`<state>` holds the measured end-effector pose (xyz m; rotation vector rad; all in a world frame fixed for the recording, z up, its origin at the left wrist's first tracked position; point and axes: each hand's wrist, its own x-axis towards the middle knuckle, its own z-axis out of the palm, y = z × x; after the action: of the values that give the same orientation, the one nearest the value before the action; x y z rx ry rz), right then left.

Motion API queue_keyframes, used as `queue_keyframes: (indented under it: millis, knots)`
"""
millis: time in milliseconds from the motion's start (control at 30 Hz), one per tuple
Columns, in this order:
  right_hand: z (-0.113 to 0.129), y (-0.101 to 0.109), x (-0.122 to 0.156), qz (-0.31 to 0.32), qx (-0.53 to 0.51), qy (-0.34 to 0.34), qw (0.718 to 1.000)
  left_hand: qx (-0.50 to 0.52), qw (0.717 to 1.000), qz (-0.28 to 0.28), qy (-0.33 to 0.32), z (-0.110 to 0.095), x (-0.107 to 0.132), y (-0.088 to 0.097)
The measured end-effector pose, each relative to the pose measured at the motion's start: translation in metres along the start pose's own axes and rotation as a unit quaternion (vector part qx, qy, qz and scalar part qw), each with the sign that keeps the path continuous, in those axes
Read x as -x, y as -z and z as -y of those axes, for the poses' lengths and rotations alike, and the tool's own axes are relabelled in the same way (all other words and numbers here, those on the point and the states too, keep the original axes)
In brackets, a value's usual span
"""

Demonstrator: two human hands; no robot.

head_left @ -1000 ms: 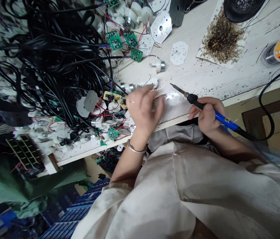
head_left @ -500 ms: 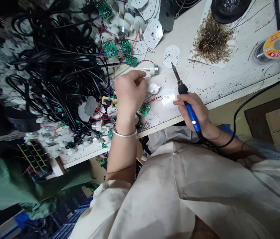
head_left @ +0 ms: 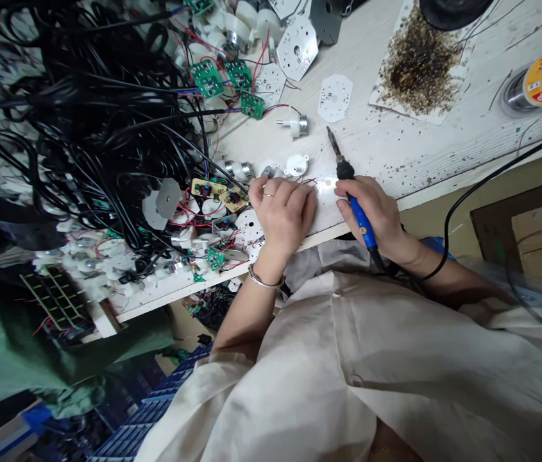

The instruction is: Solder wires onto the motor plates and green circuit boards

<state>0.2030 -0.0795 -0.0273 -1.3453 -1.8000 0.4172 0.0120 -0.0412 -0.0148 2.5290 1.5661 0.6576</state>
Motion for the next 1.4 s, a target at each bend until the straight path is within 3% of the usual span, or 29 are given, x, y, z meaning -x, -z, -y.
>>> queue_keyframes:
  millis: [133,200,367,433,533,933,1100,1267,1400]
  knots:
    - [-0.001,0.001,0.001,-0.003,-0.064,-0.002,0.998,0.01,1.0,-0.02,-0.016,0.0,0.0,-0.008]
    - [0.001,0.004,0.005,-0.019,-0.138,-0.04,0.989,0.016,1.0,-0.022,-0.012,0.001,-0.001,-0.011]
    - [0.005,0.014,0.012,-0.115,-0.315,-0.187,0.923,0.014,1.0,-0.008,-0.014,0.002,-0.002,-0.015]
    - [0.003,0.017,0.012,-0.148,-0.354,-0.215,0.898,0.011,1.0,-0.005,-0.011,0.002,-0.002,-0.016]
    - [-0.001,0.017,0.007,-0.151,-0.376,-0.248,0.88,0.006,1.0,-0.011,-0.011,0.001,-0.003,-0.017]
    - [0.003,0.019,-0.001,-0.086,-0.34,-0.291,0.89,0.033,0.999,0.008,0.023,0.001,-0.002,-0.02]
    - [0.001,0.017,-0.004,-0.116,-0.351,-0.29,0.883,0.048,0.998,0.032,0.039,-0.001,-0.004,-0.016]
    - [0.0,0.018,-0.007,-0.074,-0.345,-0.305,0.885,0.059,0.995,0.046,0.058,-0.003,-0.006,-0.014]
    - [-0.002,0.018,-0.007,-0.077,-0.358,-0.288,0.885,0.055,0.996,0.046,0.058,-0.004,-0.006,-0.013]
